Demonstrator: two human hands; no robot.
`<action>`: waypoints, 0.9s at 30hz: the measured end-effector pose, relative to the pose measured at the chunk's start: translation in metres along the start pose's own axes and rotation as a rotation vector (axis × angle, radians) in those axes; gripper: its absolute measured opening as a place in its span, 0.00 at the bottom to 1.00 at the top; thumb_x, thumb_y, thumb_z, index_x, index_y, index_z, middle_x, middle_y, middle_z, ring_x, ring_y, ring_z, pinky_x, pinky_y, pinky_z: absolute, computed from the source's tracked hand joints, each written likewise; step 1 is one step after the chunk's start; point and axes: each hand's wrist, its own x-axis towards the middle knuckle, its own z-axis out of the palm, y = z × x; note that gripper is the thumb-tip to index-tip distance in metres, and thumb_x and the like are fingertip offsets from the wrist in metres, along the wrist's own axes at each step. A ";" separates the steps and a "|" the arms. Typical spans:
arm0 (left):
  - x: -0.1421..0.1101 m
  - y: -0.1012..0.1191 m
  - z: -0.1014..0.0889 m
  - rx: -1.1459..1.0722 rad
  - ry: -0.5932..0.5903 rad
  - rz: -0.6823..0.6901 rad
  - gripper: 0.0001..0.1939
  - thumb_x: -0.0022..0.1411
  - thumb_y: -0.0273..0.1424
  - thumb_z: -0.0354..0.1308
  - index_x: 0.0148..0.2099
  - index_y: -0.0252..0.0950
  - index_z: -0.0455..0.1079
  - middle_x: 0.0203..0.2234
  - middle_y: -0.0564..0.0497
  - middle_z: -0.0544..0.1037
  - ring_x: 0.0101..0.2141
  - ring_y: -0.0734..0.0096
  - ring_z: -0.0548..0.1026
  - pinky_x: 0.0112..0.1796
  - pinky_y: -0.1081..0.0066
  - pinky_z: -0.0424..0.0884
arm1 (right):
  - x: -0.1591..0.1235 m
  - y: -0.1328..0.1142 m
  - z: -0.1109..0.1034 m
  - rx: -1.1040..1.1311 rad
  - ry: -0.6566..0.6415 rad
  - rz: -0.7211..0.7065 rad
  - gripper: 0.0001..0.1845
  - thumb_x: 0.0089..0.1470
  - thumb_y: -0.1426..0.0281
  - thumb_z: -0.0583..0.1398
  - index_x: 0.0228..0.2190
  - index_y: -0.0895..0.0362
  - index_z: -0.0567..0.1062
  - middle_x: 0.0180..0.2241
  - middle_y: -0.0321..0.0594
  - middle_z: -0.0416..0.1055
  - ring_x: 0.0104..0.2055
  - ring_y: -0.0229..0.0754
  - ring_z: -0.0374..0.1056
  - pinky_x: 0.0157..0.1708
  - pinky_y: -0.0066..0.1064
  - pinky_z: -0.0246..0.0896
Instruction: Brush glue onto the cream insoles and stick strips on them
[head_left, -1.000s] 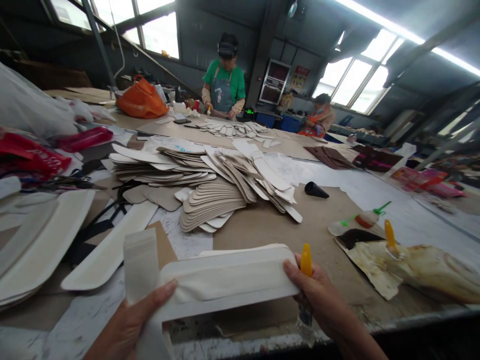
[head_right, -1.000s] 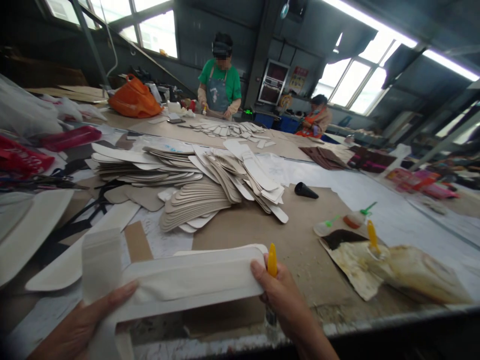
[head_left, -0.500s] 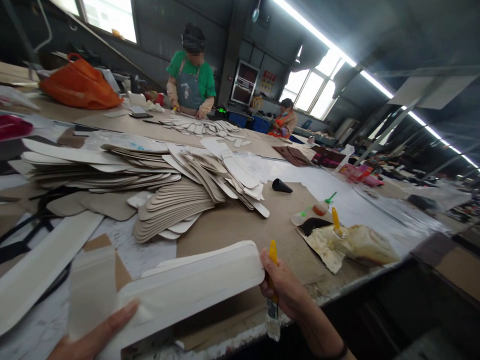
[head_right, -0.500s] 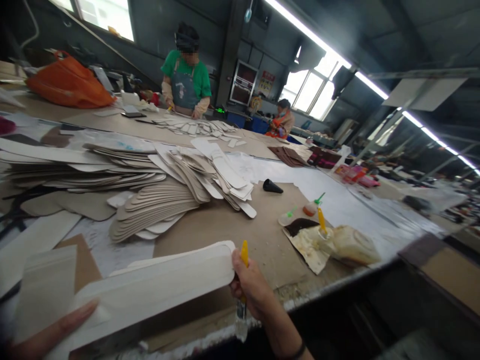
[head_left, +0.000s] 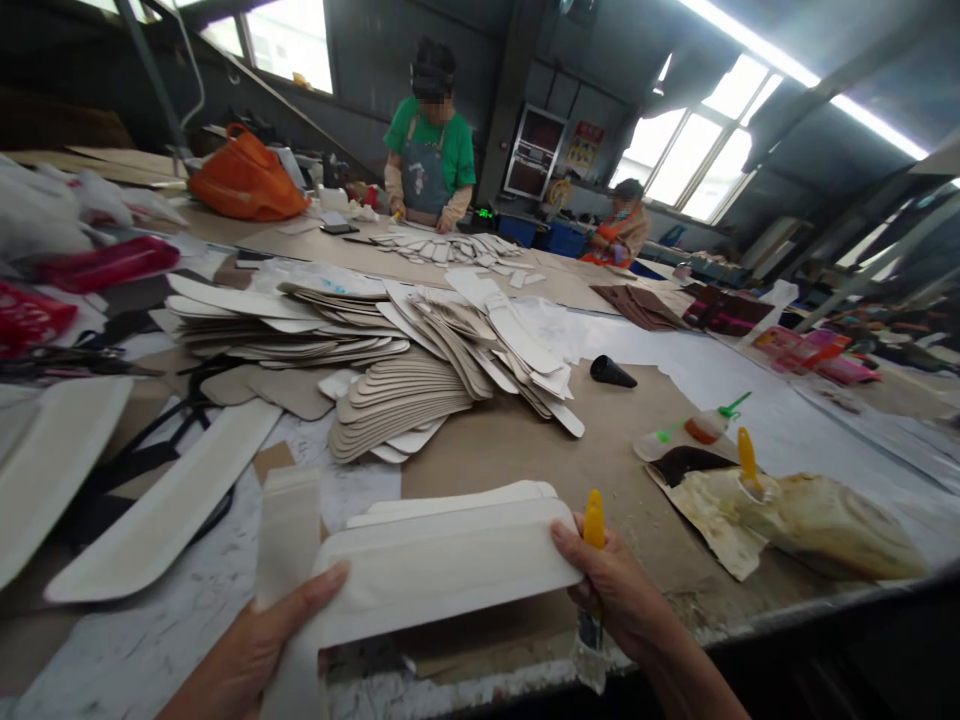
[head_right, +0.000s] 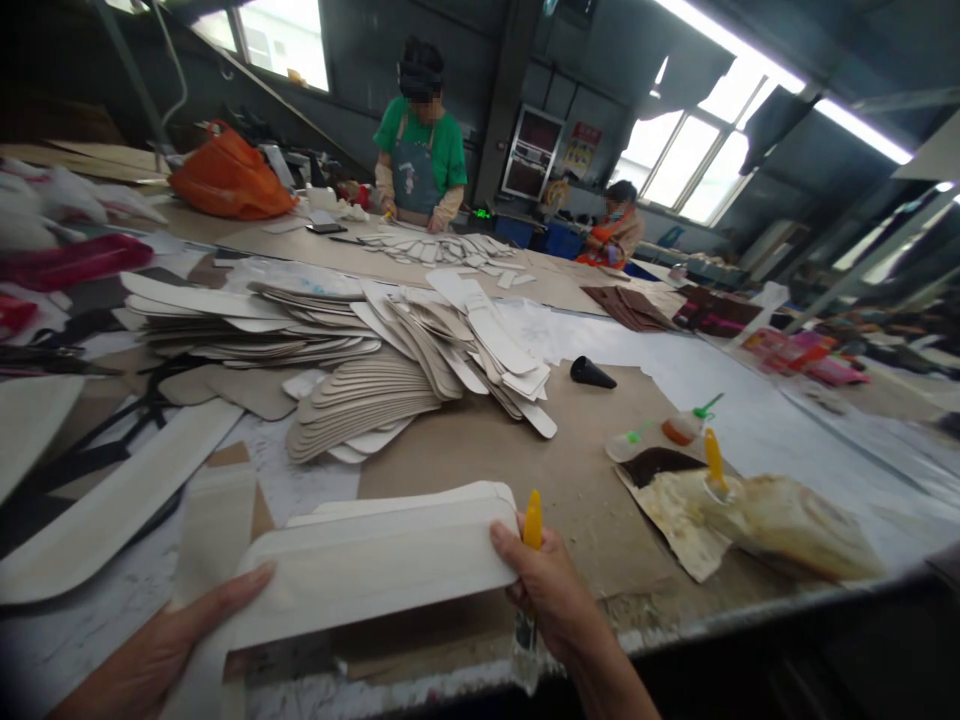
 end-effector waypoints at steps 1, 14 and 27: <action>0.000 0.001 -0.001 0.029 -0.015 0.008 0.33 0.49 0.31 0.68 0.57 0.35 0.63 0.28 0.44 0.80 0.28 0.49 0.78 0.31 0.56 0.77 | 0.000 0.001 -0.001 0.001 0.006 0.004 0.25 0.41 0.51 0.67 0.27 0.59 0.67 0.16 0.24 0.50 0.16 0.25 0.41 0.14 0.19 0.37; 0.011 0.010 -0.012 -0.005 0.073 0.060 0.05 0.56 0.24 0.60 0.29 0.27 0.74 0.20 0.49 0.70 0.20 0.76 0.69 0.23 0.78 0.71 | 0.003 -0.019 -0.056 0.090 0.501 -0.070 0.33 0.25 0.55 0.73 0.22 0.56 0.58 0.15 0.21 0.51 0.13 0.22 0.46 0.10 0.13 0.41; 0.026 -0.002 -0.011 0.298 0.170 0.384 0.30 0.36 0.49 0.71 0.33 0.32 0.67 0.07 0.62 0.58 0.12 0.85 0.53 0.15 0.84 0.48 | 0.008 0.022 -0.129 0.223 0.709 -0.140 0.28 0.26 0.66 0.73 0.22 0.56 0.60 0.14 0.22 0.54 0.11 0.24 0.49 0.06 0.15 0.45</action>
